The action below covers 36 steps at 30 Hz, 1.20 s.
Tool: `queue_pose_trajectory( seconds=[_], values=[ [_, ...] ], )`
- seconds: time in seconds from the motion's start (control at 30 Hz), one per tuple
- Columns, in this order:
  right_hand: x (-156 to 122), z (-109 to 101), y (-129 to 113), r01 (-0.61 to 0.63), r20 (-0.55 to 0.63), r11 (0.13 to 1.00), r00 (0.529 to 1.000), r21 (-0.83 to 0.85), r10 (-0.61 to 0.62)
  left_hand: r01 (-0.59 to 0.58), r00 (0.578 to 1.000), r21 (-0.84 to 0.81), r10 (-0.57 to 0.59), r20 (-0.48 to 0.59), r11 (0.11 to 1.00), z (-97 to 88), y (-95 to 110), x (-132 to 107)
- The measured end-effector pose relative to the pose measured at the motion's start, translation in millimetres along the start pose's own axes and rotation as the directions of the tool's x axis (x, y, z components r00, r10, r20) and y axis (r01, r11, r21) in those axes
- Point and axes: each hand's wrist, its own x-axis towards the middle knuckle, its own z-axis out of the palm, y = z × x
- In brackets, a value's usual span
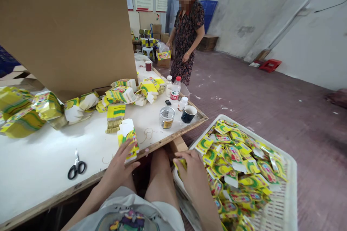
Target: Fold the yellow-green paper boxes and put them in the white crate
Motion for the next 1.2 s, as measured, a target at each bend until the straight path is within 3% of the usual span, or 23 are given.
queue_pose_trajectory(
  seconds=[0.1, 0.23, 0.33, 0.43, 0.53, 0.67, 0.77, 0.83, 0.9, 1.0, 1.07, 1.2],
  values=[
    [1, 7, 4, -0.009, -0.011, 1.0, 1.0, -0.005, 0.009, -0.028, 1.0, 0.167, 0.028, 0.003, 0.985, -2.6, -25, 1],
    [6, 72, -12, -0.119, 0.18, 0.945, 0.981, 0.306, 0.065, -0.059, 0.998, 0.122, 0.061, -0.02, 0.991, -0.2, -31, 1],
    [13, 121, -21, -0.198, 0.207, 0.879, 0.971, 0.434, 0.116, -0.049, 0.999, 0.052, 0.049, 0.003, 0.997, -1.6, -25, 3],
    [19, 143, -22, -0.207, 0.191, 0.848, 0.973, 0.488, 0.128, -0.004, 1.0, -0.013, 0.005, 0.03, 1.0, -5.2, -22, 4],
    [23, 144, -19, -0.224, 0.158, 0.801, 0.974, 0.556, 0.163, 0.018, 1.0, -0.054, -0.018, -0.007, 0.998, -7.4, -23, 4],
    [23, 137, -19, -0.254, 0.183, 0.695, 0.967, 0.673, 0.177, 0.022, 0.99, -0.132, -0.04, -0.134, 0.991, -7.6, -19, 4],
    [18, 133, -25, -0.276, 0.214, 0.625, 0.961, 0.73, 0.175, 0.09, 0.969, -0.345, -0.162, -0.188, 0.934, -7.2, -10, 7],
    [13, 131, -31, -0.308, 0.257, 0.581, 0.951, 0.753, 0.171, 0.166, 0.949, -0.563, -0.287, -0.133, 0.81, -6.3, -4, 10],
    [8, 129, -37, -0.365, 0.325, 0.512, 0.93, 0.778, 0.169, 0.261, 0.912, -0.748, -0.409, -0.015, 0.61, -5.3, 3, 12],
    [4, 126, -42, -0.424, 0.391, 0.414, 0.905, 0.805, 0.167, 0.347, 0.877, -0.873, -0.449, 0.172, 0.344, -5.0, 13, 13],
    [3, 124, -42, -0.395, 0.361, 0.417, 0.918, 0.819, 0.161, 0.366, 0.892, -0.889, -0.376, 0.251, 0.275, -5.6, 18, 13],
    [2, 121, -40, -0.301, 0.295, 0.515, 0.951, 0.803, 0.097, 0.344, 0.906, -0.881, -0.361, 0.221, 0.324, -3.3, 17, 13]
  ],
)
